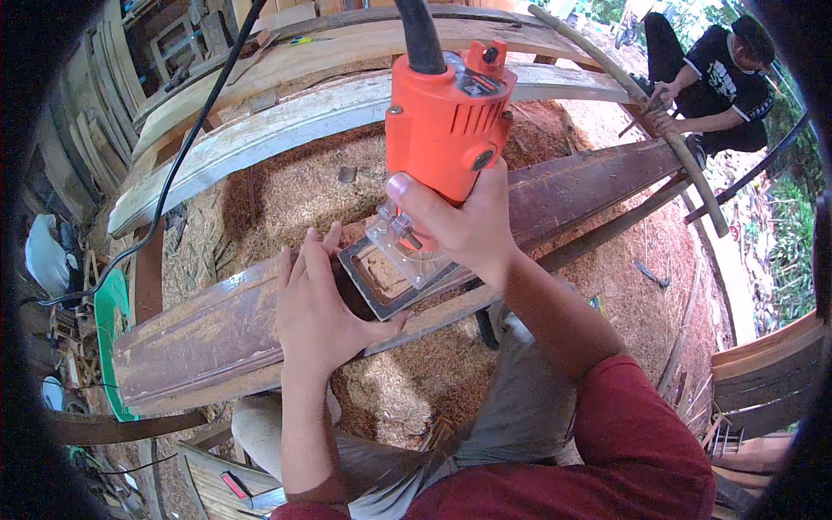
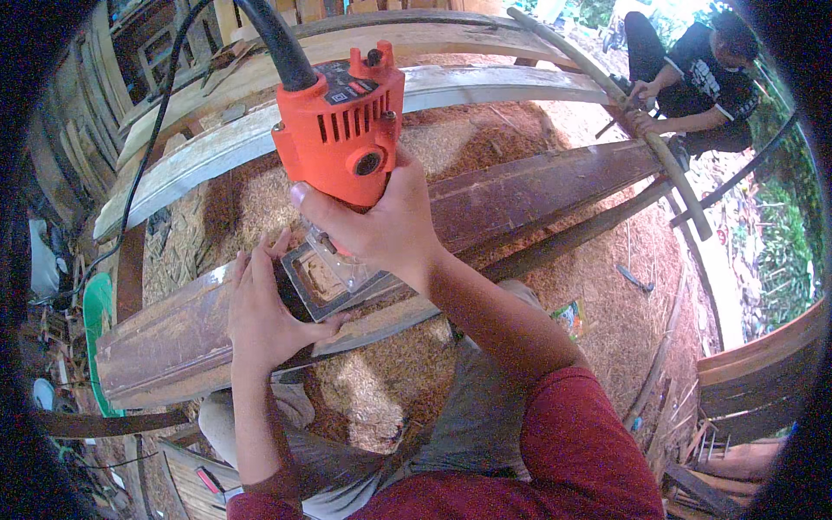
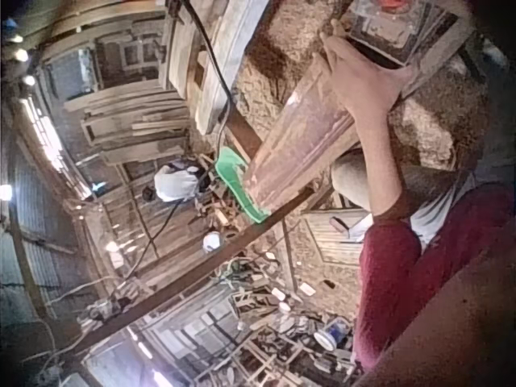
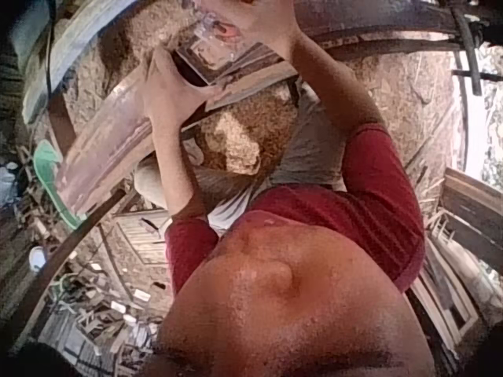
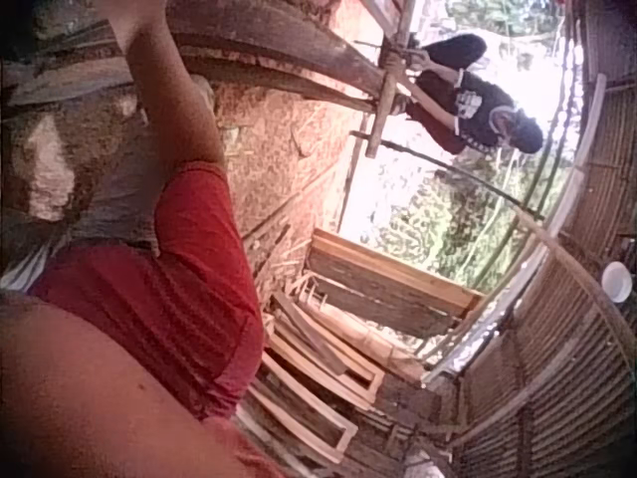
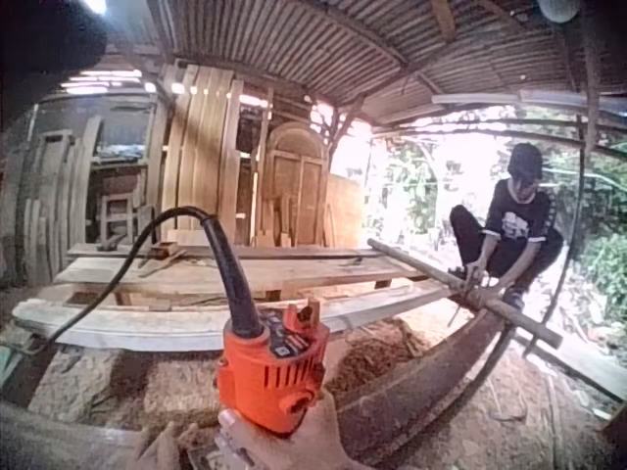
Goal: The person routs a wooden block placed on a wooden beam using a handheld electric wood router, then lifts the router and picks up the routed wooden block.
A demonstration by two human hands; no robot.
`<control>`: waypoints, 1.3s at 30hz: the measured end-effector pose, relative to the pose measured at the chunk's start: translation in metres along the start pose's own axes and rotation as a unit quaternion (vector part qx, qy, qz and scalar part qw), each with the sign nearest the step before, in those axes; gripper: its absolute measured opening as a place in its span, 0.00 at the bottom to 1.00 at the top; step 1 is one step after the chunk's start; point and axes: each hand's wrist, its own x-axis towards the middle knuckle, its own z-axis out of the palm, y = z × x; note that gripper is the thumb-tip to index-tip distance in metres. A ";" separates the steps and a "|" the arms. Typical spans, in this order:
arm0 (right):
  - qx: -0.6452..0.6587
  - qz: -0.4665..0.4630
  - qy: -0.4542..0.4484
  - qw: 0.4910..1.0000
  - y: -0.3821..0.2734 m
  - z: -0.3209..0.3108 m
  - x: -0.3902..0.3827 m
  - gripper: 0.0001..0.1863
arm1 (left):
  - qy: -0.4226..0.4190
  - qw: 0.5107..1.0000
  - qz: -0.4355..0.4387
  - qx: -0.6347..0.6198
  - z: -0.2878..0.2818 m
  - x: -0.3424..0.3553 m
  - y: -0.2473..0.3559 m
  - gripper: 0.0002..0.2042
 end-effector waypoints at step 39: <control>0.161 -0.010 0.071 0.984 0.012 -0.041 0.017 0.30 | 0.008 1.000 0.018 -0.016 -0.002 -0.003 0.001 0.70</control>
